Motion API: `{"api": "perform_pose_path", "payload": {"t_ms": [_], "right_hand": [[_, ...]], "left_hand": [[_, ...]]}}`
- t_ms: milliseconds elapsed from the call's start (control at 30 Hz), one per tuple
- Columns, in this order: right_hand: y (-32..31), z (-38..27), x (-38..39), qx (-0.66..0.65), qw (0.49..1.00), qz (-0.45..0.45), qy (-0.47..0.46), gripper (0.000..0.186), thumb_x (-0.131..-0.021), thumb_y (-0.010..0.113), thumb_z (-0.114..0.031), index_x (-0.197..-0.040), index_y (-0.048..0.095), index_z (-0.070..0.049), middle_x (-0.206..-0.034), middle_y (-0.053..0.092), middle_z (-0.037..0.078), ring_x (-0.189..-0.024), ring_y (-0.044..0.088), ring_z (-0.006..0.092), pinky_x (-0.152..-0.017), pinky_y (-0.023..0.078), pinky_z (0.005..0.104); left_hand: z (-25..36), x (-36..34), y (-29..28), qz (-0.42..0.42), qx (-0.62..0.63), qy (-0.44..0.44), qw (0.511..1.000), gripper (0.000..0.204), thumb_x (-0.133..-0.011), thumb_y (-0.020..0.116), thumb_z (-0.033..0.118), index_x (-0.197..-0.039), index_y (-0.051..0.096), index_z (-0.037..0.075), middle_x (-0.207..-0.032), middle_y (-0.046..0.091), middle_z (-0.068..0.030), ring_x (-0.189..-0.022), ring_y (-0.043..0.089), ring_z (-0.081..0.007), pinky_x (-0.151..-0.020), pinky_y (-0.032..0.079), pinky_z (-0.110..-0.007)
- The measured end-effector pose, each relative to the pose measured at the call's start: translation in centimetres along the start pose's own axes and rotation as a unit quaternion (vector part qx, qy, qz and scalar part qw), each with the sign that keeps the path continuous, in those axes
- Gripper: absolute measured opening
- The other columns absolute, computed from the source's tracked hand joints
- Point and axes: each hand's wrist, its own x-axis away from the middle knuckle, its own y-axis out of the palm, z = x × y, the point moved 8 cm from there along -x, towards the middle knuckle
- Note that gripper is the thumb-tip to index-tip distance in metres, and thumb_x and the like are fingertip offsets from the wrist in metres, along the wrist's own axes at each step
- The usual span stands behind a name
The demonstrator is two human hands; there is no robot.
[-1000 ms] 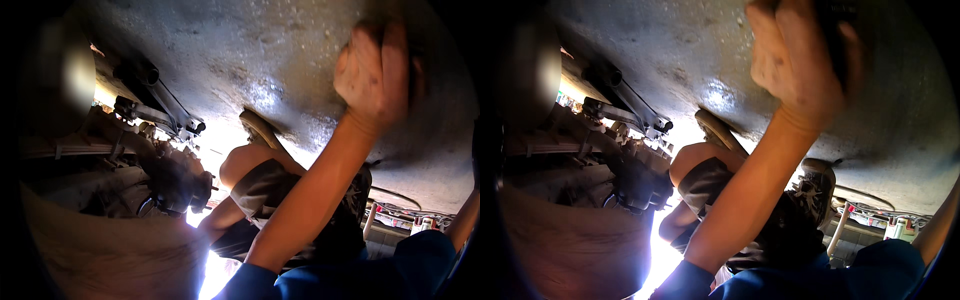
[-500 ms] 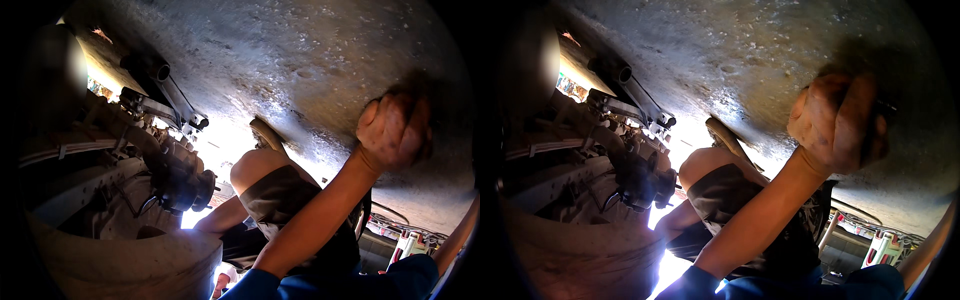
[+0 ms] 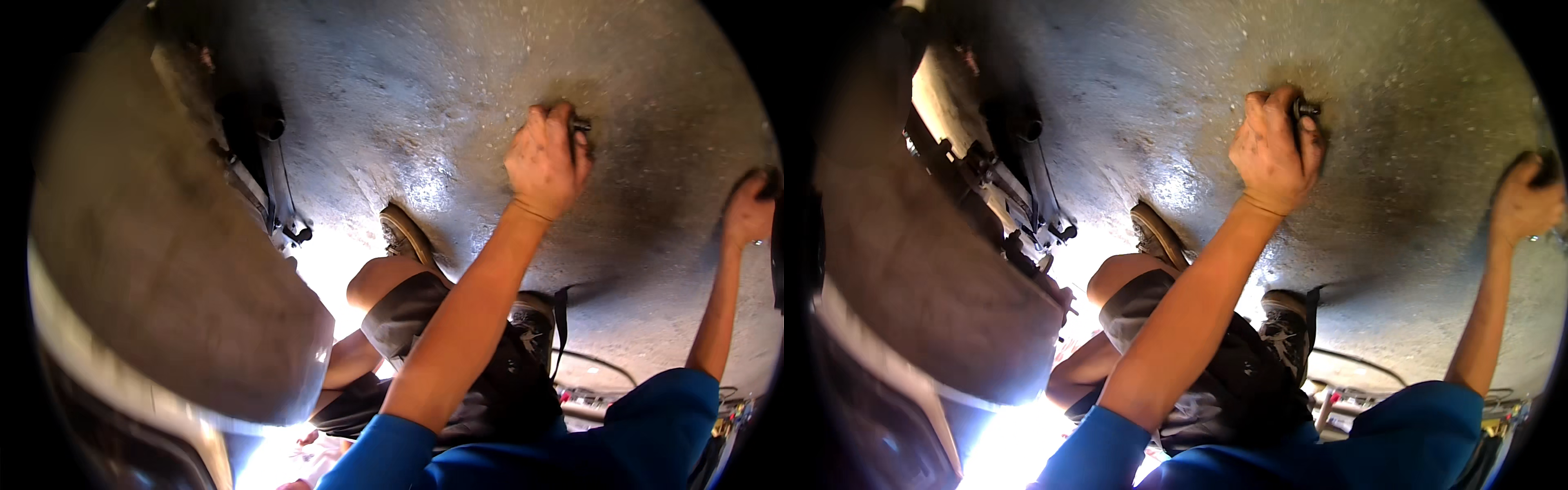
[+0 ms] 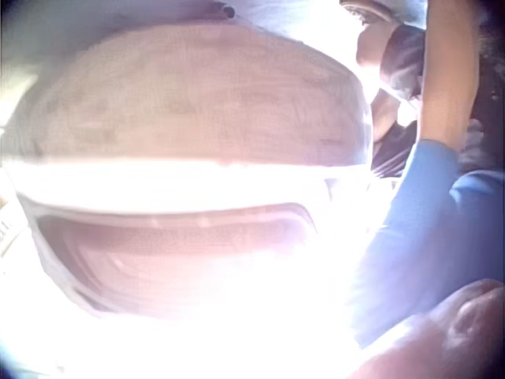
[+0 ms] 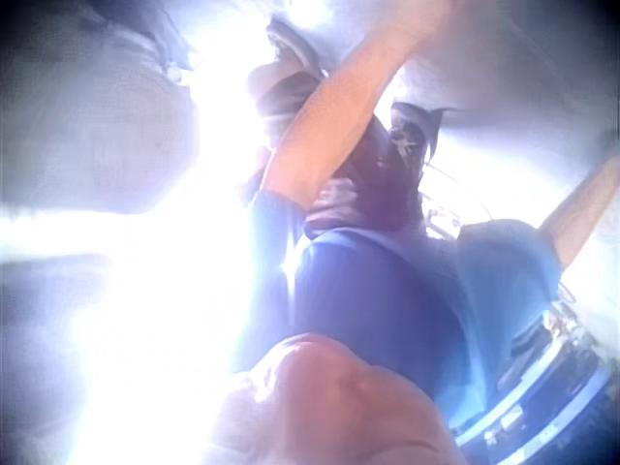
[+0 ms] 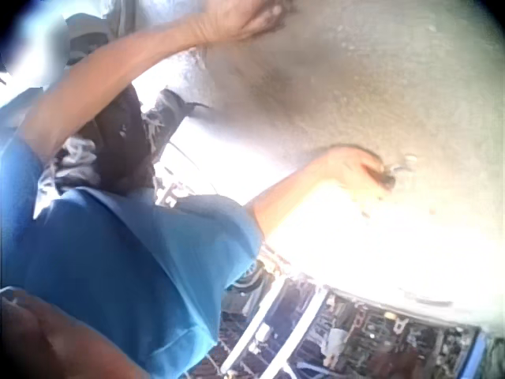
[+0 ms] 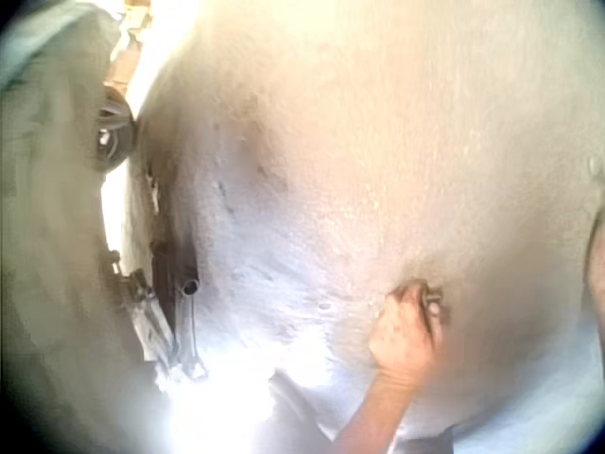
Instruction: The person is using a wrench to loosen and remove bolts from a vehicle's brake caliper and rotor assembly.
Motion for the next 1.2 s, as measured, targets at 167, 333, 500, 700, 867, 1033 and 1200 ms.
{"api": "perform_pose_path", "payload": {"t_ms": [167,333,500,700,867,1033,1200], "right_hand": [[-3.7,-4.1,-1.9,-0.056,0.998,-0.009,0.013,0.046,-0.082,0.057,-0.044,-0.107,0.063,-0.005,-0.097,0.063,0.024,-0.093,0.059,0.0419,-0.079,0.045,0.0516],[-9.0,-5.0,-2.8,-0.110,0.992,0.018,-0.061,0.031,-0.082,0.061,-0.031,-0.098,0.065,-0.004,-0.085,0.069,0.014,-0.074,0.066,0.0370,-0.063,0.052,0.0451],[-4.6,-4.6,-0.5,-0.092,0.982,-0.163,-0.038,0.043,-0.088,0.057,-0.028,-0.127,0.049,-0.011,-0.109,0.061,0.017,-0.093,0.063,0.0402,-0.076,0.052,0.0499],[4.5,-4.4,-4.3,-0.267,0.909,-0.317,-0.042,0.046,-0.088,0.052,-0.018,-0.127,0.032,-0.005,-0.113,0.050,0.027,-0.105,0.056,0.0447,-0.085,0.051,0.0500],[-2.1,-10.6,2.4,0.020,0.966,-0.169,-0.196,0.038,-0.093,0.045,-0.026,-0.121,0.046,-0.001,-0.109,0.056,0.018,-0.090,0.063,0.0339,-0.071,0.056,0.0472],[2.3,-11.8,4.0,0.082,0.965,-0.153,-0.196,0.048,-0.091,0.047,-0.024,-0.136,0.044,-0.006,-0.122,0.060,0.017,-0.108,0.061,0.0343,-0.084,0.050,0.0535],[3.4,-16.4,4.8,0.313,0.808,-0.306,-0.395,0.046,-0.092,0.045,-0.025,-0.131,0.047,-0.002,-0.117,0.062,0.017,-0.107,0.061,0.0338,-0.086,0.049,0.0495]], "left_hand": [[1.6,-0.4,-4.7,-0.101,0.039,-0.098,0.989,0.028,-0.089,0.053,0.016,-0.110,0.045,0.001,-0.098,0.051,-0.0254,-0.074,0.058,-0.0437,-0.062,0.050,-0.049],[7.0,4.6,-17.6,-0.097,0.086,-0.003,0.992,0.030,-0.084,0.056,0.013,-0.108,0.046,-0.001,-0.095,0.050,-0.0241,-0.070,0.057,-0.0420,-0.056,0.048,-0.049],[9.8,13.2,-31.9,-0.066,0.101,-0.026,0.992,0.030,-0.087,0.057,0.012,-0.111,0.047,-0.002,-0.093,0.045,-0.0188,-0.064,0.054,-0.0355,-0.053,0.045,-0.043],[5.2,22.7,-41.4,0.123,0.120,-0.093,0.981,0.026,-0.088,0.053,0.009,-0.113,0.047,0.002,-0.094,0.048,-0.0180,-0.076,0.057,-0.0361,-0.063,0.048,-0.044],[-3.7,30.1,-48.9,0.368,0.371,-0.280,0.805,0.024,-0.099,0.047,0.019,-0.115,0.050,0.002,-0.082,0.056,-0.0069,-0.074,0.057,-0.0141,-0.063,0.047,-0.030],[-11.0,43.5,-61.3,0.675,0.564,-0.115,0.461,0.013,-0.087,0.052,0.013,-0.088,0.050,0.000,-0.077,0.048,-0.0076,-0.063,0.044,-0.0164,-0.057,0.038,-0.029],[-13.7,53.0,-63.7,0.793,0.511,-0.140,0.300,0.007,-0.083,0.048,0.004,-0.082,0.043,0.000,-0.072,0.038,-0.0056,-0.059,0.038,-0.0144,-0.052,0.035,-0.028]]}}
